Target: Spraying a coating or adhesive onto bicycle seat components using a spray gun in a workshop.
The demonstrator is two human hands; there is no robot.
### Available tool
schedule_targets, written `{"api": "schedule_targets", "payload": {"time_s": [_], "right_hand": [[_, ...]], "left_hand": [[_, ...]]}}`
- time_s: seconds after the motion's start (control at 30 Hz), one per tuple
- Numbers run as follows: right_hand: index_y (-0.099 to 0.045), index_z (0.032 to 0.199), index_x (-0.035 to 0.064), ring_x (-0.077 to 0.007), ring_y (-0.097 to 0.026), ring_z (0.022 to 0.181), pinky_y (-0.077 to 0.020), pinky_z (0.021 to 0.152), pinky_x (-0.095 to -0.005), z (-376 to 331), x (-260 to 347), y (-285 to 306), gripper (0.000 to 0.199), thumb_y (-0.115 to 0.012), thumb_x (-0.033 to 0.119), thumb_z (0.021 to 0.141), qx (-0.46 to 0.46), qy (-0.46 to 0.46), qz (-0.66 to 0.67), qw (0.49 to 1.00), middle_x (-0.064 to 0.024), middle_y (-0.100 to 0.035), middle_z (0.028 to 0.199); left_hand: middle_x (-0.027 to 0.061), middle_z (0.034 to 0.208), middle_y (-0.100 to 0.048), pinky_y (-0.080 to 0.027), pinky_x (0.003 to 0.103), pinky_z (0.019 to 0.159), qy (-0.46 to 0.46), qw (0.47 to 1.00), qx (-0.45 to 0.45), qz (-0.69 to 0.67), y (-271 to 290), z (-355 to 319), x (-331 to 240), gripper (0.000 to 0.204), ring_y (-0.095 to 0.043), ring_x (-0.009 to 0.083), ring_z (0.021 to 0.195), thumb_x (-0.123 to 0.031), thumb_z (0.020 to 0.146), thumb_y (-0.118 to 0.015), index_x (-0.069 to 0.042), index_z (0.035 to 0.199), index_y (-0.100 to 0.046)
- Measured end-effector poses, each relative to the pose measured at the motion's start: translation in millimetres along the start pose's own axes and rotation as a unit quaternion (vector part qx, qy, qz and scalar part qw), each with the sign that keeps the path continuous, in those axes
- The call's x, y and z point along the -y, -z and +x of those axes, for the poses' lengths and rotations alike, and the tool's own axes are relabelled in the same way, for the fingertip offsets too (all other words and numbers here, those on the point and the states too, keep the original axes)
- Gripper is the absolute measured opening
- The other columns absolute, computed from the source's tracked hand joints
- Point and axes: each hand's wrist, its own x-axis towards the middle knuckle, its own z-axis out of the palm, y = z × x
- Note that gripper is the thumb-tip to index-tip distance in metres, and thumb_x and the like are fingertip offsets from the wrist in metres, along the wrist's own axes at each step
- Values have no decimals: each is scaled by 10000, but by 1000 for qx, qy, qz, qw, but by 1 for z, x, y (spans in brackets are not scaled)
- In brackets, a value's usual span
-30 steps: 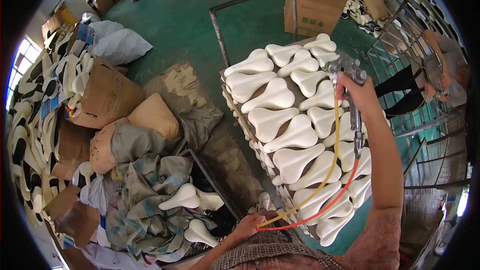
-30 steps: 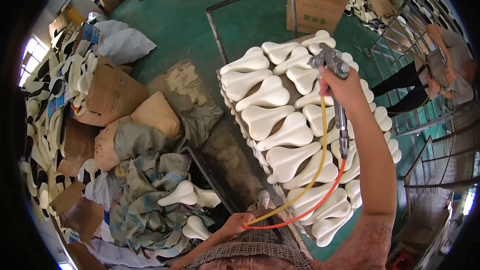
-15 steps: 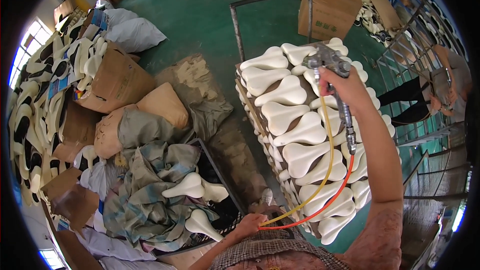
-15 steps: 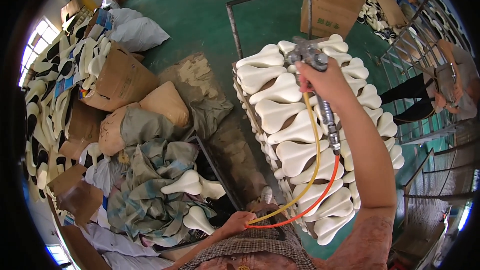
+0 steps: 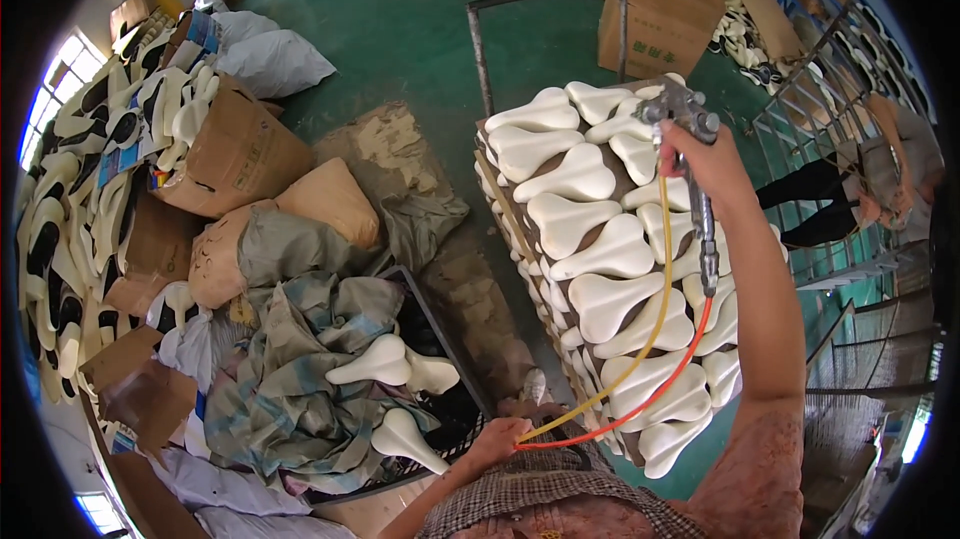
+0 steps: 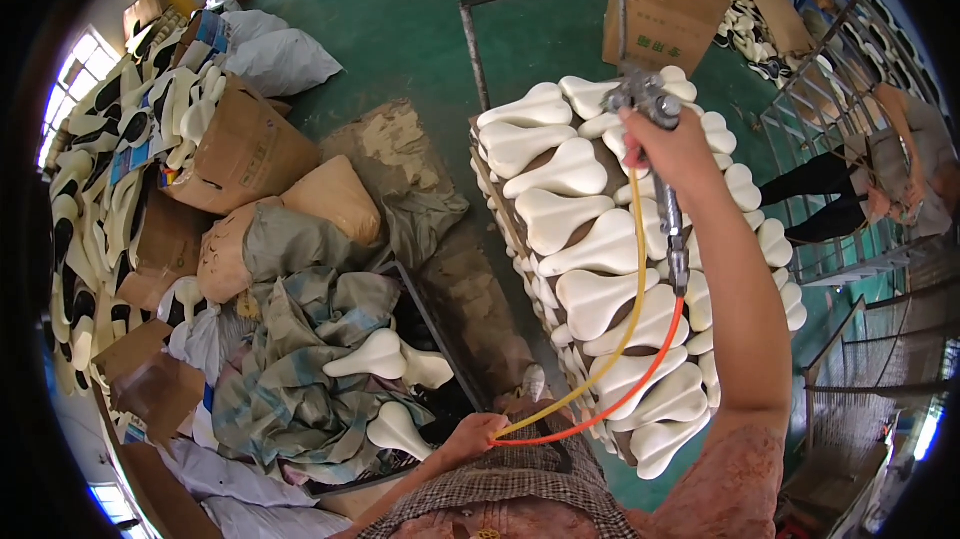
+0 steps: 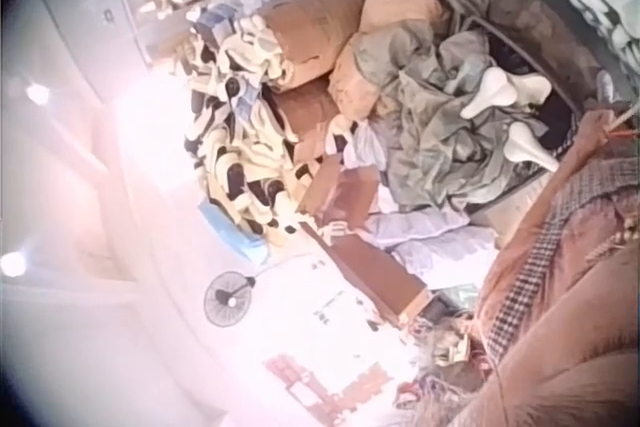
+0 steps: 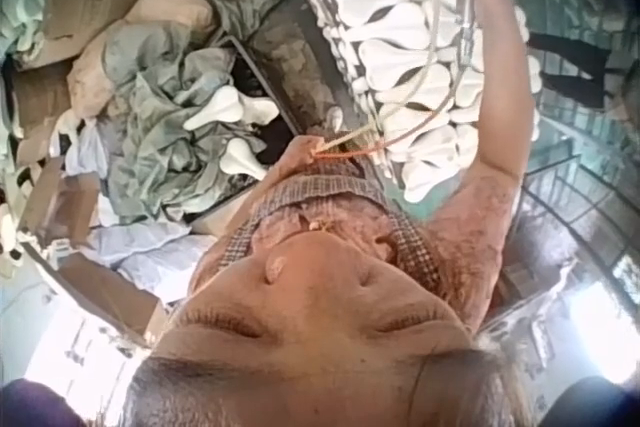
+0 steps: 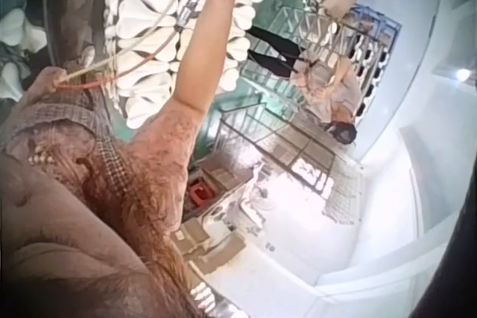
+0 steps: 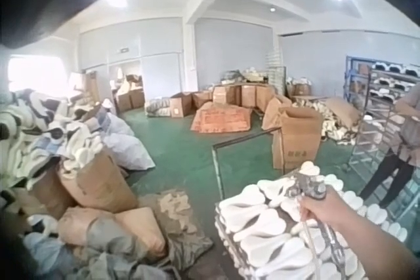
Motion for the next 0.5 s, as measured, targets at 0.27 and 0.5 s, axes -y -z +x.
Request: {"api": "schedule_targets", "payload": {"time_s": [0.27, 0.5], "right_hand": [[-545, 762, 30, -109, -537, 532, -452, 519, -246, -42, 1, -9, 195, -600, 205, 829, 60, 20, -61, 996, -26, -562, 641], [-528, 806, 18, -109, -539, 545, -467, 538, -245, -64, 7, -18, 178, -600, 179, 829, 122, 38, 2, 992, -34, -553, 635]], "left_hand": [[81, 716, -595, -430, 266, 678, -63, 990, 57, 117, -10, -7, -3, 345, -548, 135, 706, -278, 877, -425, 14, 849, -605], [114, 740, -614, -438, 283, 672, -52, 991, 48, 109, -11, -16, 5, 330, -574, 160, 714, -268, 876, -447, 18, 859, -611]]}}
